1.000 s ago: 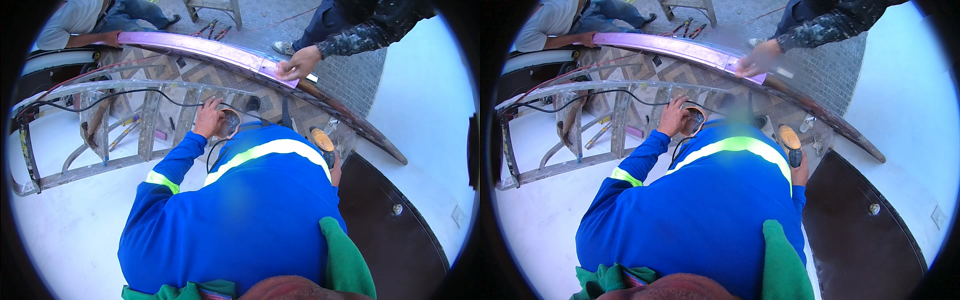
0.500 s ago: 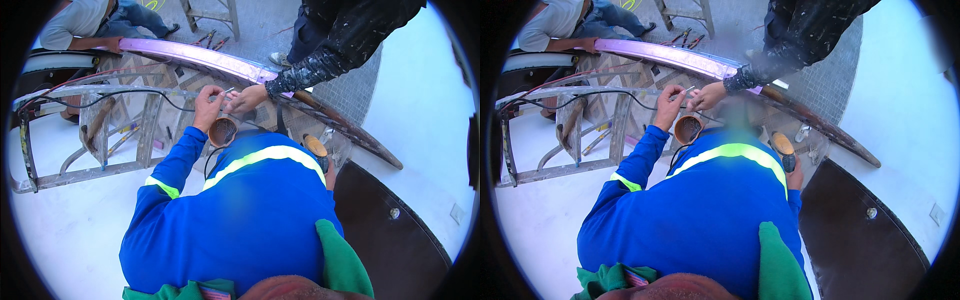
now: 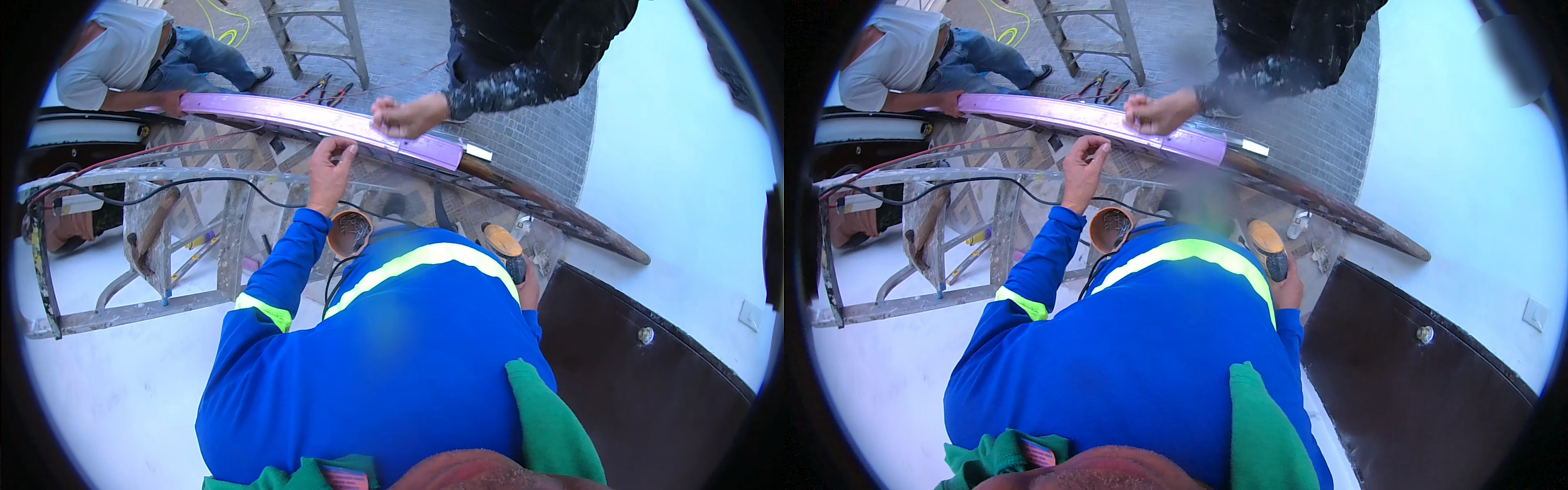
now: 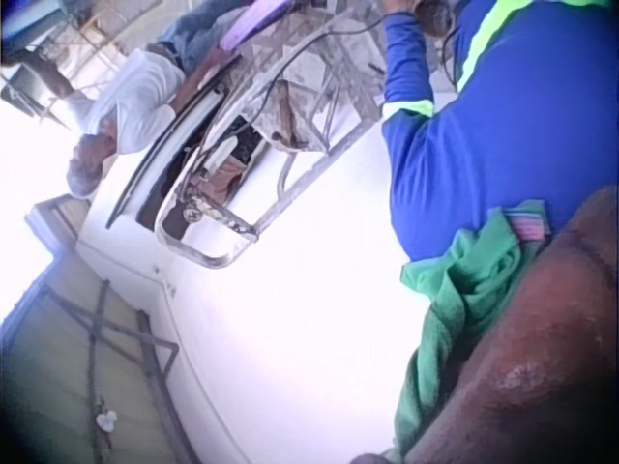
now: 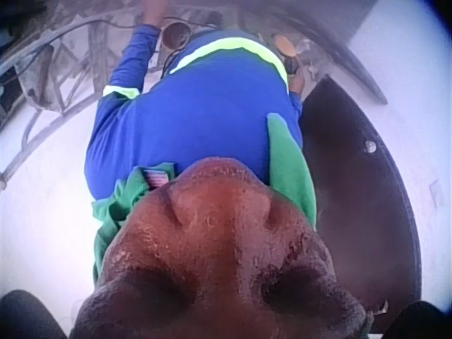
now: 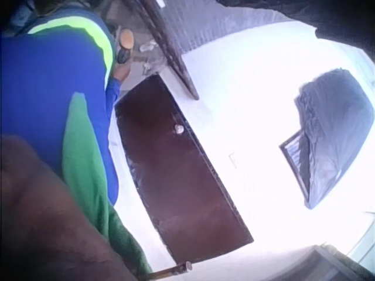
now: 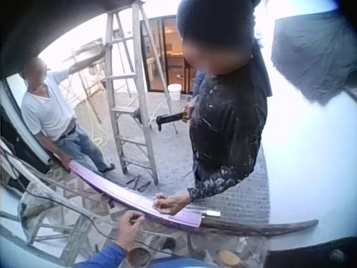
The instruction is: The person uses a corded drill to fasten a purple metal railing to a metal frame. A coworker assists by holding the railing and using a hammer to secure it. The person drills multiple holes along the railing while standing on a ladder.
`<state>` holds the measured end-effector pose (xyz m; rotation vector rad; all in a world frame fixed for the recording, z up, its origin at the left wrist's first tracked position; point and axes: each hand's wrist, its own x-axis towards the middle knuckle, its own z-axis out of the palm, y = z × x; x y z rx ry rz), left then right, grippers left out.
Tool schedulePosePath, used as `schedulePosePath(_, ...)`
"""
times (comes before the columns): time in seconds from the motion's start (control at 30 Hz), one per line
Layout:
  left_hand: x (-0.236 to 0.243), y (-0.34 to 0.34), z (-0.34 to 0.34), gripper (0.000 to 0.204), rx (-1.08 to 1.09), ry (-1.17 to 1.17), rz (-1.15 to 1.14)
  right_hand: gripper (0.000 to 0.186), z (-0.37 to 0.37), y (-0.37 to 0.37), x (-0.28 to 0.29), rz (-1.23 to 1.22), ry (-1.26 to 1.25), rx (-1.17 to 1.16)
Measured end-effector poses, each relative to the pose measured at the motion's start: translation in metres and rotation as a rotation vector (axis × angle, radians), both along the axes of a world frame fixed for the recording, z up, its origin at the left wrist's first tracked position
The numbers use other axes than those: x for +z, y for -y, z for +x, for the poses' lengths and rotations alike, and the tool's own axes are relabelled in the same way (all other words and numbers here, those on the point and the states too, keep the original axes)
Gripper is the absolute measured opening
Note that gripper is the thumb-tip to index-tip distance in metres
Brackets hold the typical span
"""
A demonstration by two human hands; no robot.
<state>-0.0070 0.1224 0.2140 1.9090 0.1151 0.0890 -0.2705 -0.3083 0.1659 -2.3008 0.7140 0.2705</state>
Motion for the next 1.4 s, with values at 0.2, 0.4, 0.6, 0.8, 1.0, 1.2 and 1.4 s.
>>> schedulePosePath(0.2, -0.027, -0.023, 0.004, 0.019, -0.087, -0.102, 0.010, 0.083, 0.013, 0.006, 0.011, -0.038, 0.022, 0.039)
schedulePosePath(0.4, -0.061, -0.049, 0.004, 0.027, -0.195, -0.264, 0.254, 0.082, 0.026, 0.017, -0.002, -0.198, -0.115, 0.070)
schedulePosePath(0.6, -0.084, -0.050, 0.005, 0.041, -0.262, -0.358, 0.362, 0.084, 0.022, 0.024, -0.023, -0.156, -0.295, 0.002)
schedulePosePath(0.8, -0.100, -0.014, 0.051, 0.089, -0.591, 0.011, 0.966, 0.083, 0.007, 0.023, -0.034, -0.200, -0.278, 0.013)
schedulePosePath(1.0, -0.126, 0.043, 0.117, 0.122, -1.044, 0.044, 1.143, 0.079, 0.000, 0.010, -0.011, -0.171, -0.291, 0.029)
schedulePosePath(1.2, -0.129, 0.091, 0.134, 0.130, -1.301, 0.100, 1.102, 0.080, -0.014, -0.005, 0.007, -0.200, -0.371, 0.003)
schedulePosePath(1.4, -0.121, 0.087, 0.146, 0.130, -1.418, 0.093, 1.181, 0.082, -0.025, -0.015, 0.007, -0.167, -0.425, -0.057)
